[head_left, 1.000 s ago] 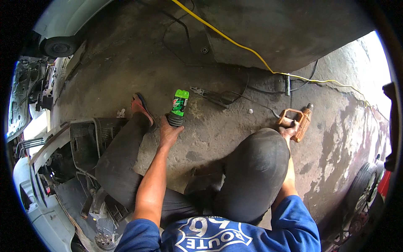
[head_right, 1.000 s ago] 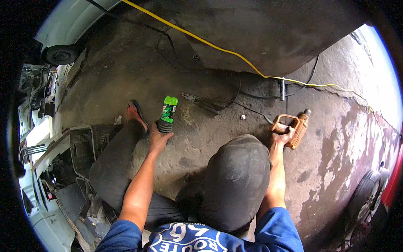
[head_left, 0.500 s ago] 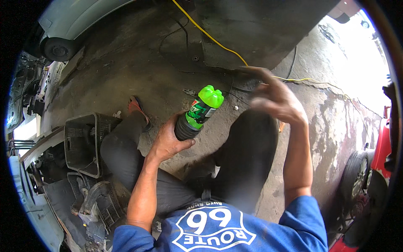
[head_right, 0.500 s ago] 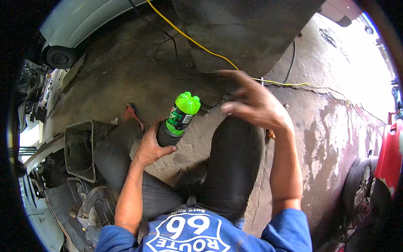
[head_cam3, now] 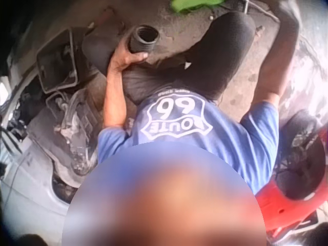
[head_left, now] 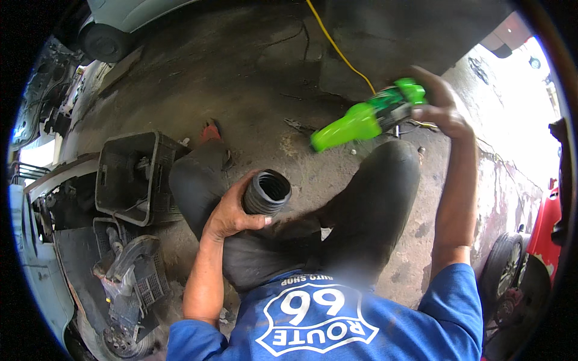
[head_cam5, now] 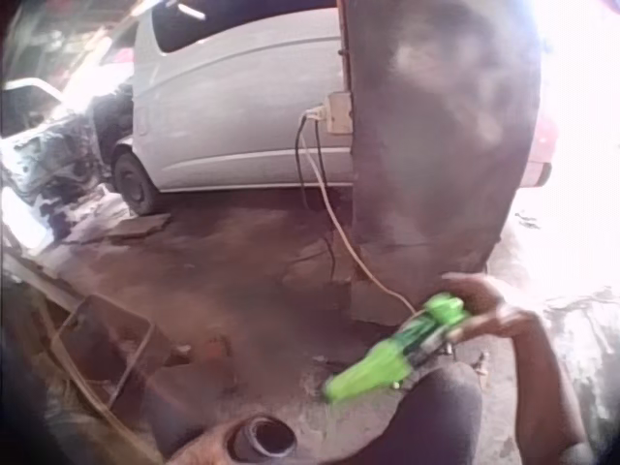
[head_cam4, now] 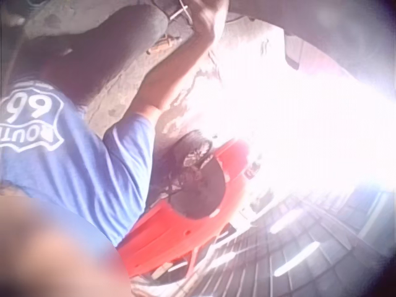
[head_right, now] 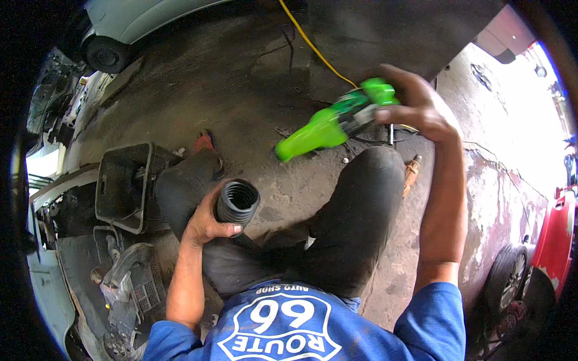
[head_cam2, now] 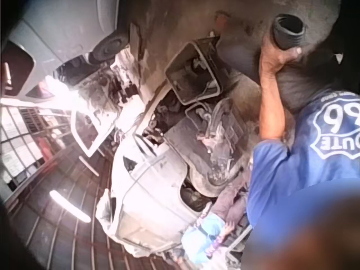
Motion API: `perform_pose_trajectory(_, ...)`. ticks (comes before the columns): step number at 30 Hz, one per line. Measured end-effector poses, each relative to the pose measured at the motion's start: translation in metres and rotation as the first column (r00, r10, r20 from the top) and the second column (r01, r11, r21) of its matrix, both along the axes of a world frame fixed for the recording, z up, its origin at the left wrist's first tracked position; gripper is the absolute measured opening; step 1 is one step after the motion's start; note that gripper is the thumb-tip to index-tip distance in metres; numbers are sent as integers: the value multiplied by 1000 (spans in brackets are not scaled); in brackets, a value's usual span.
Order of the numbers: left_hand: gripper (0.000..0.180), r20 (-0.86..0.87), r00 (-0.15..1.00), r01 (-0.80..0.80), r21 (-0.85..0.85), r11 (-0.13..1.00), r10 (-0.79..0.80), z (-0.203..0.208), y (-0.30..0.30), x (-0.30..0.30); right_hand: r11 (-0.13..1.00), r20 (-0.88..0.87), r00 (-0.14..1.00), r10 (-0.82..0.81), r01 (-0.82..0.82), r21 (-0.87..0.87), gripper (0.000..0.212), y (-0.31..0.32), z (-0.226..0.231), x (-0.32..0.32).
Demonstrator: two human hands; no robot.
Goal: The person uses a power drill to remove a bolt from a black rubber boot, then walks around the garage and installs the boot onto a vehicle's interior mechanism.
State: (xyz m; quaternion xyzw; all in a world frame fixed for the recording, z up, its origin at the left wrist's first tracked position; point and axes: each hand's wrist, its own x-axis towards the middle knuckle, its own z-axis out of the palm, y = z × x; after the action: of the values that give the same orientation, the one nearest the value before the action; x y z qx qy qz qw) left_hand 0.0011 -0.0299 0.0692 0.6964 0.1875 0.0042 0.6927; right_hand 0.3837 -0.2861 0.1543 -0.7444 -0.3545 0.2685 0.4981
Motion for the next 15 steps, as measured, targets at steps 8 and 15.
perform_pose_trajectory(8, 90, 157, 973, -167, -21, 986, 169, -13, 2, 7, 814, -271, 808, -523, 568, 124, 49, -113, -190, 25)
perform_pose_trajectory(15, 87, 75, 981, -193, 392, 900, 178, -16, -15, 33, 683, -292, 620, -728, 694, -228, 44, -146, -418, -7)
